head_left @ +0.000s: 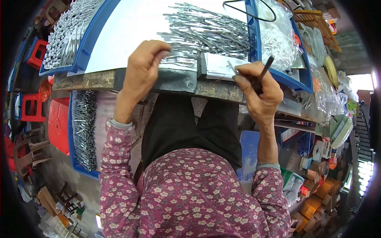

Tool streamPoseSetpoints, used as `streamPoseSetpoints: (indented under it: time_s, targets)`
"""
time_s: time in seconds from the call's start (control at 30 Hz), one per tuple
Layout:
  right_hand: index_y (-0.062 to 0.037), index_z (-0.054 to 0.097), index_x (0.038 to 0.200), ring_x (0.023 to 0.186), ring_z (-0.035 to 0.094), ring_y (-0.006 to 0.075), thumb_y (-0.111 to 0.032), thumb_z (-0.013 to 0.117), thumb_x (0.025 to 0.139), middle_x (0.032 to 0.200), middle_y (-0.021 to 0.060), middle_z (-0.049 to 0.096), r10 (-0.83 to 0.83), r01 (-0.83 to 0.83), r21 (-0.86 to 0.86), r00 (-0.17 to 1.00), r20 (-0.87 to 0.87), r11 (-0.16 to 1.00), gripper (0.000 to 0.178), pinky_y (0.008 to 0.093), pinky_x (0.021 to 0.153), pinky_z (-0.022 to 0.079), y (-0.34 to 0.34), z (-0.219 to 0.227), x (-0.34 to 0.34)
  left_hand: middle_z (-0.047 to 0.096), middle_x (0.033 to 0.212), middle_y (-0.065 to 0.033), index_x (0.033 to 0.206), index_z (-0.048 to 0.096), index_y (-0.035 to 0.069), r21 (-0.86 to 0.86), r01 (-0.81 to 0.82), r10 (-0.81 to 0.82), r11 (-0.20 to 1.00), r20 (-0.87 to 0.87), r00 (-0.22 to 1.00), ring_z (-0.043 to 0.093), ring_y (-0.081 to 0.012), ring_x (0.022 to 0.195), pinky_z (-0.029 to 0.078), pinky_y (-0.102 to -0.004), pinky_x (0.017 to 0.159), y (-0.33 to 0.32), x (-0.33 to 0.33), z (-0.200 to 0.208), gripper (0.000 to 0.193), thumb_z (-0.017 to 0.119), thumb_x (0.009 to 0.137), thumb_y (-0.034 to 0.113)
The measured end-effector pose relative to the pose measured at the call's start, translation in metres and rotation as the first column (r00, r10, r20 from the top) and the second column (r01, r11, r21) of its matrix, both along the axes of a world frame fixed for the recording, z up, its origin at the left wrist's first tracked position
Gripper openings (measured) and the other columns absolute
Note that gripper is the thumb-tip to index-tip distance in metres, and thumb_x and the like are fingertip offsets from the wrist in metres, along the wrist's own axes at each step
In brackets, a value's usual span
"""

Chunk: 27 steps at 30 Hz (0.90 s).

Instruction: The worker is assembling and inspecting small metal hardware components at a workshop workbench using a small metal tool.

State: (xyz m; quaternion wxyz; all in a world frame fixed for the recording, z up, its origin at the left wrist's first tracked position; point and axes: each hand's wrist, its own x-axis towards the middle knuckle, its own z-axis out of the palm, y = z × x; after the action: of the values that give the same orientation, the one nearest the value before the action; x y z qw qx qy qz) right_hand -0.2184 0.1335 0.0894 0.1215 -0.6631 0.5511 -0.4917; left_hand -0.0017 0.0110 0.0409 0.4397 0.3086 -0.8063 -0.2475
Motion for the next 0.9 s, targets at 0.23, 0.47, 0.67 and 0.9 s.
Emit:
streamPoseSetpoints:
  time_s: [0.23, 0.47, 0.67, 0.9]
  targets:
    - [0.0000, 0.062, 0.088, 0.064, 0.059, 0.0221, 0.007, 0.066, 0.065, 0.074, 0.0103, 0.060, 0.041, -0.160, -0.230, 0.891, -0.451, 0.960, 0.024, 0.0276, 0.054, 0.044, 0.003, 0.000, 0.009, 0.062, 0.082, -0.0069, 0.091, 0.061, -0.002, 0.269, 0.381, -0.325, 0.885, -0.229, 0.918, 0.060, -0.0146, 0.075, 0.048, -0.0236, 0.067, 0.037, -0.019, 0.013, 0.013, 0.060, 0.078, -0.003]
    - [-0.0021, 0.062, 0.088, 0.066, 0.059, 0.0243, 0.005, 0.067, 0.060, 0.075, 0.0091, 0.060, 0.020, -0.162, -0.216, 0.839, -0.544, 0.963, 0.029, 0.0312, 0.057, 0.046, 0.014, -0.004, 0.011, 0.061, 0.083, -0.0056, 0.095, 0.058, 0.000, 0.284, 0.483, -0.379, 0.828, -0.351, 0.856, 0.062, -0.0131, 0.079, 0.049, -0.0218, 0.070, 0.045, -0.026, 0.007, 0.015, 0.060, 0.080, -0.002]
    - [-0.0031, 0.062, 0.089, 0.065, 0.058, 0.0236, 0.004, 0.068, 0.061, 0.075, 0.0087, 0.060, 0.030, -0.170, -0.214, 0.844, -0.536, 0.962, 0.029, 0.0312, 0.057, 0.046, 0.016, -0.009, 0.011, 0.062, 0.084, -0.0068, 0.100, 0.054, 0.000, 0.308, 0.503, -0.390, 0.808, -0.360, 0.847, 0.063, -0.0139, 0.084, 0.049, -0.0222, 0.073, 0.049, -0.030, 0.004, 0.020, 0.059, 0.080, -0.001]
    - [-0.0028, 0.063, 0.090, 0.065, 0.058, 0.0238, 0.006, 0.063, 0.059, 0.076, 0.0088, 0.060, 0.104, -0.201, -0.120, 0.831, -0.547, 0.972, 0.033, 0.0313, 0.056, 0.046, 0.017, -0.003, 0.006, 0.062, 0.087, -0.0056, 0.100, 0.054, 0.000, 0.370, 0.507, -0.339, 0.779, -0.432, 0.836, 0.062, -0.0119, 0.084, 0.049, -0.0206, 0.075, 0.054, -0.033, 0.001, 0.020, 0.060, 0.080, -0.001]
